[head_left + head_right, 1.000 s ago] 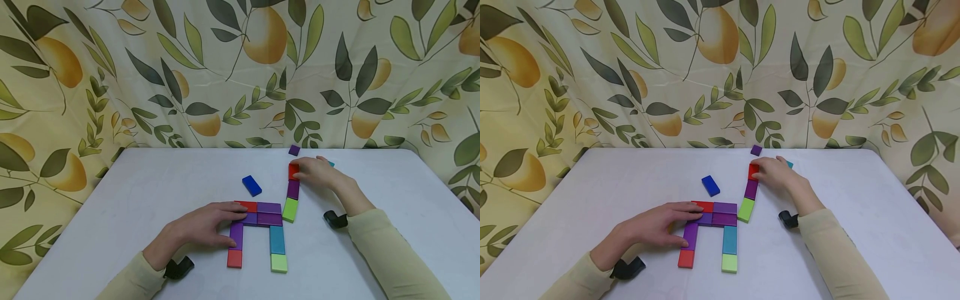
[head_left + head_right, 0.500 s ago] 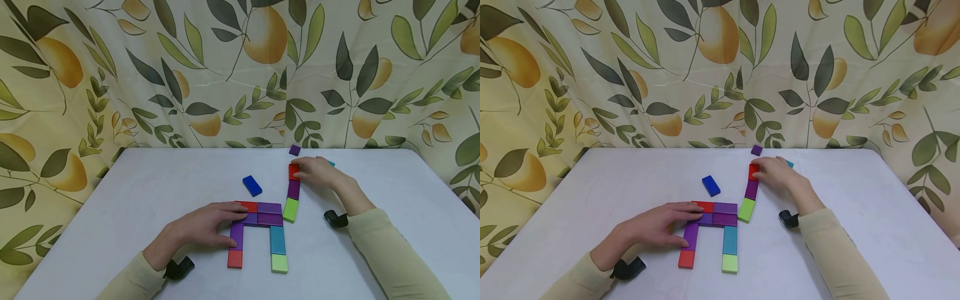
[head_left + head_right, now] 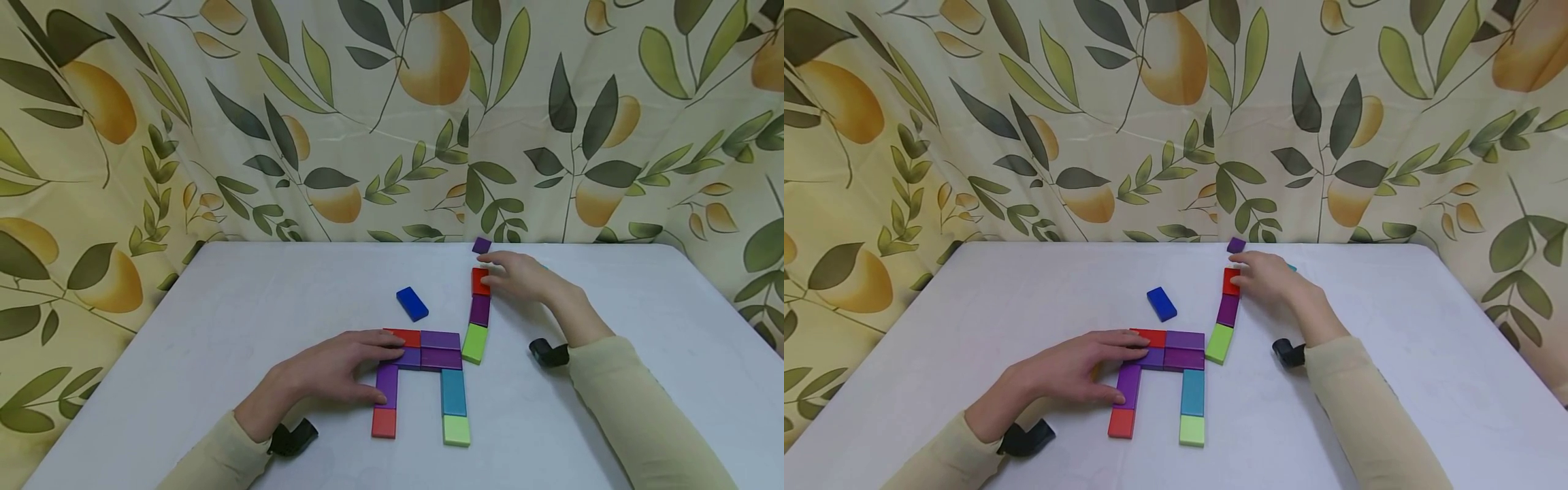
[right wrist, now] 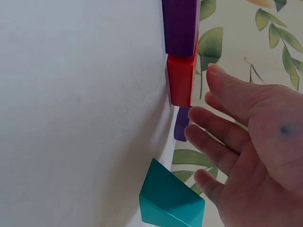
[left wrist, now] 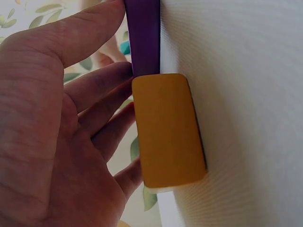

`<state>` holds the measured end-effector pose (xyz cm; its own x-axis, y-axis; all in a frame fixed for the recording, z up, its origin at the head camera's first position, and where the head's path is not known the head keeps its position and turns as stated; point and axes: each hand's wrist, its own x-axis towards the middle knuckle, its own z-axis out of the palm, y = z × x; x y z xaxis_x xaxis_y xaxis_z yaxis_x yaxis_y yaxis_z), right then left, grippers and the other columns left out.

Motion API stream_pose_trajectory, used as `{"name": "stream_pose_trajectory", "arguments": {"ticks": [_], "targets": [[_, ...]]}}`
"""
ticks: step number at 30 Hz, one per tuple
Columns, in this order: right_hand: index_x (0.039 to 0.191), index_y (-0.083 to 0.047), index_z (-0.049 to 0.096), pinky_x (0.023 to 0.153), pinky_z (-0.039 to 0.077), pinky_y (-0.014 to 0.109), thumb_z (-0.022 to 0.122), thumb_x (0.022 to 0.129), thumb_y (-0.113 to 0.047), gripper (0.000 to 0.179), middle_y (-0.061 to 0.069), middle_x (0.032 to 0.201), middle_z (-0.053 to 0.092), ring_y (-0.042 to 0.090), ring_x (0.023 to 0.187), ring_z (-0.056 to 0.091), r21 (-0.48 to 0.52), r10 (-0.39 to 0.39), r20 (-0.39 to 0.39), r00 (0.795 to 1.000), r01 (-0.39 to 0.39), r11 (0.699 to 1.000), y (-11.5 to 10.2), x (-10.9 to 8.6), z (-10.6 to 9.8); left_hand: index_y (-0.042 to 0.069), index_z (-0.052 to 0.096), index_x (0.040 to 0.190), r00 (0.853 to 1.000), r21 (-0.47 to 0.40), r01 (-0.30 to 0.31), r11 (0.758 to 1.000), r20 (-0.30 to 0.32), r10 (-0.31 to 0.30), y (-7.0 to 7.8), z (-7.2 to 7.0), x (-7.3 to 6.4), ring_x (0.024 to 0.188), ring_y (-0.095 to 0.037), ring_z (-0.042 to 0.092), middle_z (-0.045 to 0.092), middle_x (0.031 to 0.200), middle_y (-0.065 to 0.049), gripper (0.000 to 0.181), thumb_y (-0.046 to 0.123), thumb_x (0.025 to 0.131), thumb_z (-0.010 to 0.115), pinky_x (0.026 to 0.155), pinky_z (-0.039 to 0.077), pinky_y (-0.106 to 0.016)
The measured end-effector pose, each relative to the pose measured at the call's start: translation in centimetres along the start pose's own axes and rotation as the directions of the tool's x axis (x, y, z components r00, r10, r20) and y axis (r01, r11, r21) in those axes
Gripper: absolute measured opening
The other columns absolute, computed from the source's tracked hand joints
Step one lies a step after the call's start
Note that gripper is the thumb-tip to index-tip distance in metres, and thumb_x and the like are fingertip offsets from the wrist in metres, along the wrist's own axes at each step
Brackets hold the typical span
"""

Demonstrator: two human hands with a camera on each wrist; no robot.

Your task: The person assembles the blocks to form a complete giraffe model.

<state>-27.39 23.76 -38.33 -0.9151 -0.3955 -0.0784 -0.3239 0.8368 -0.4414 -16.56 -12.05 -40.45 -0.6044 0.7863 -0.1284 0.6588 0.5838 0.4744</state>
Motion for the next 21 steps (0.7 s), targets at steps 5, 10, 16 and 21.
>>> {"name": "stream_pose_trajectory", "arguments": {"ticks": [5,10,16,21], "targets": [[0.146,0.003,0.049,0.110,0.030,0.065,0.063,0.101,-0.017,0.051,0.029,0.146,0.046,0.049,0.138,0.037,0.029,0.014,-0.001,1.000,-0.014,0.999,0.2,0.4,-0.4,0.020,0.053,0.149,1.000,-0.006,-0.001,1.000,0.001,0.001,-0.1,0.0,0.0,0.147,-0.015,0.030,0.038,0.158,0.010,0.066,0.041,0.091,0.075,0.116,0.032,-0.041],[0.147,0.003,0.047,0.109,0.031,0.066,0.061,0.101,-0.019,0.052,0.031,0.147,0.044,0.049,0.137,0.037,0.030,0.046,-0.027,0.999,-0.045,0.999,0.5,1.1,-0.8,0.019,0.053,0.149,1.000,0.005,-0.014,1.000,-0.003,0.014,-0.1,0.0,0.0,0.147,-0.016,0.030,0.038,0.158,0.009,0.066,0.041,0.091,0.075,0.116,0.032,-0.040],[0.145,0.003,0.049,0.108,0.033,0.065,0.061,0.101,-0.017,0.050,0.032,0.146,0.043,0.050,0.135,0.039,0.047,0.057,-0.051,0.997,-0.054,0.997,1.1,2.2,-0.9,0.019,0.053,0.149,1.000,0.006,-0.017,1.000,-0.002,0.017,0.0,-0.1,0.0,0.147,-0.015,0.031,0.038,0.158,0.010,0.066,0.041,0.091,0.075,0.116,0.032,-0.039],[0.145,0.004,0.049,0.110,0.031,0.064,0.060,0.101,-0.013,0.049,0.033,0.147,0.042,0.050,0.135,0.038,0.054,0.065,-0.073,0.995,-0.061,0.997,1.7,2.8,-0.8,0.019,0.053,0.149,1.000,0.001,-0.023,1.000,0.001,0.023,0.0,-0.1,0.0,0.147,-0.015,0.031,0.038,0.158,0.010,0.066,0.041,0.091,0.075,0.115,0.033,-0.039]]}}
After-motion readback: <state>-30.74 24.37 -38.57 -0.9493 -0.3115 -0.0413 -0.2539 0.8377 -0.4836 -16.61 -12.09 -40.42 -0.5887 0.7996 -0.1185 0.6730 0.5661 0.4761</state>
